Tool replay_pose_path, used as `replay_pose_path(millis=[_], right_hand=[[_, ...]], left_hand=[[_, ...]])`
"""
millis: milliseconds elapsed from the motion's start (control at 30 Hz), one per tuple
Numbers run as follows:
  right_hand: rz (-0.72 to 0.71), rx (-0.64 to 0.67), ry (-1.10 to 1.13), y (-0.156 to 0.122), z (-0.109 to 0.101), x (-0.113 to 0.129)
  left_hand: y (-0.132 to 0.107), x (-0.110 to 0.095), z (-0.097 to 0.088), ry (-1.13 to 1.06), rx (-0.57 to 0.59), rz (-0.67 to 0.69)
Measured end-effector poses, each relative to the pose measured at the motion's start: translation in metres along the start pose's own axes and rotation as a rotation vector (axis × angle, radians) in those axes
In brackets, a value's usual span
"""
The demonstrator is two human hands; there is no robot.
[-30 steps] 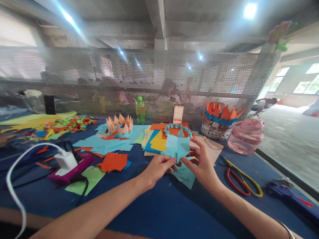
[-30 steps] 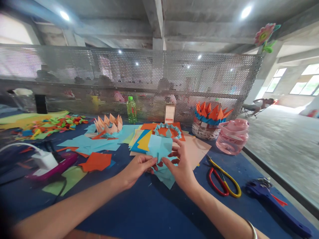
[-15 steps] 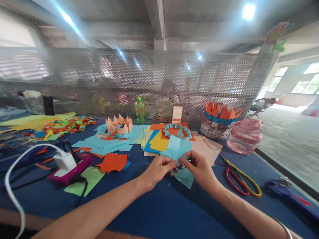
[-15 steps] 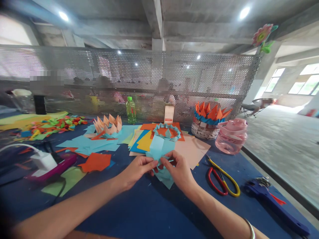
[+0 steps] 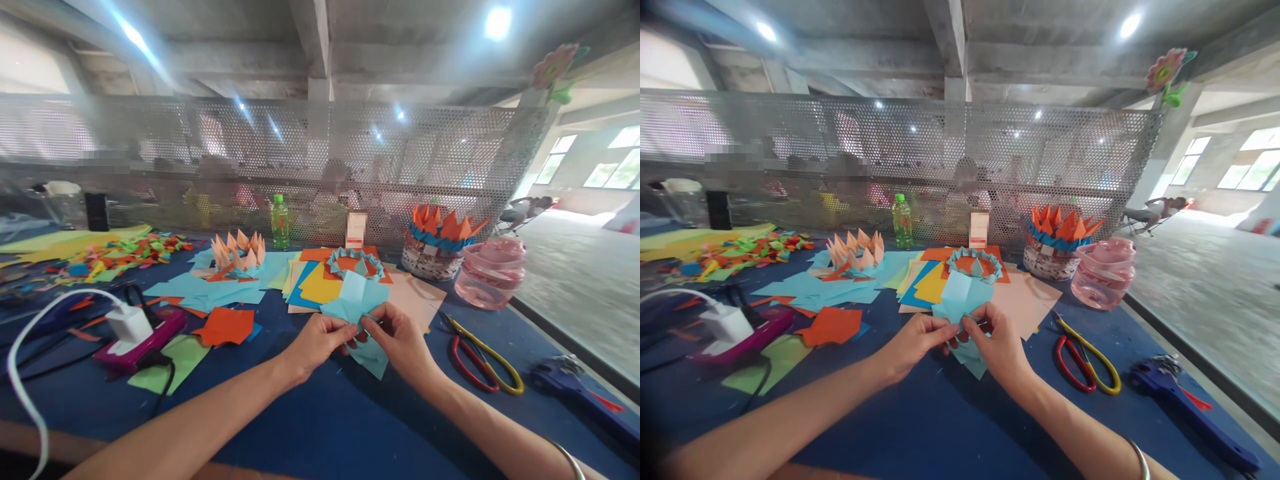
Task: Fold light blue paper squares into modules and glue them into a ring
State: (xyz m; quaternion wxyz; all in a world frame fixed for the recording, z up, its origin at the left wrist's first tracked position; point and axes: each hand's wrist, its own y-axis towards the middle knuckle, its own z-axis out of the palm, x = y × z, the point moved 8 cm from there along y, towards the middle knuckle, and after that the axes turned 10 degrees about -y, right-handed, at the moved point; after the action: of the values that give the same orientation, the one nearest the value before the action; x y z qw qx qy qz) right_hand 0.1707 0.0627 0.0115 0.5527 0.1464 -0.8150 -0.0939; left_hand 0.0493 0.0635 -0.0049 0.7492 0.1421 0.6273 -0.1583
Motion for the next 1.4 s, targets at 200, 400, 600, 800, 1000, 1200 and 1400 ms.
replay_pose_path(millis=[200,400,600,800,1000,1200,1400], right_hand=[[-0.003,-0.027,-0.011,-0.0005,-0.0006,0.002],[-0.03,-0.044,-0.059,-0.0016,-0.0016,0.0052],[-0.047,-0.056,-0.101,-0.002,-0.0011,0.0046],[-0.054,-0.086,-0.181,-0.0041,-0.0027,0.0046],[-0.043,-0.099,-0.192,-0.0014,-0.004,0.0034],[-0.078,-0.169,-0.205,-0.0008,-0.0095,0.0042],[-0.086,-0.107,-0.09,-0.0024,-0.0067,0.0011]], left_hand=[[-0.0004,0.0013,-0.001,-0.016,-0.017,-0.028],[-0.0003,0.0012,0.0005,0.014,-0.013,-0.018],[-0.0001,0.001,-0.0009,0.046,-0.038,-0.008],[0.0005,-0.0004,-0.002,0.084,-0.067,0.0],[0.0009,-0.0006,-0.0039,0.066,-0.084,0.022],[0.0003,-0.0003,-0.0042,0.031,-0.085,0.013],[0.0011,-0.0013,-0.0041,0.022,-0.088,0.005]])
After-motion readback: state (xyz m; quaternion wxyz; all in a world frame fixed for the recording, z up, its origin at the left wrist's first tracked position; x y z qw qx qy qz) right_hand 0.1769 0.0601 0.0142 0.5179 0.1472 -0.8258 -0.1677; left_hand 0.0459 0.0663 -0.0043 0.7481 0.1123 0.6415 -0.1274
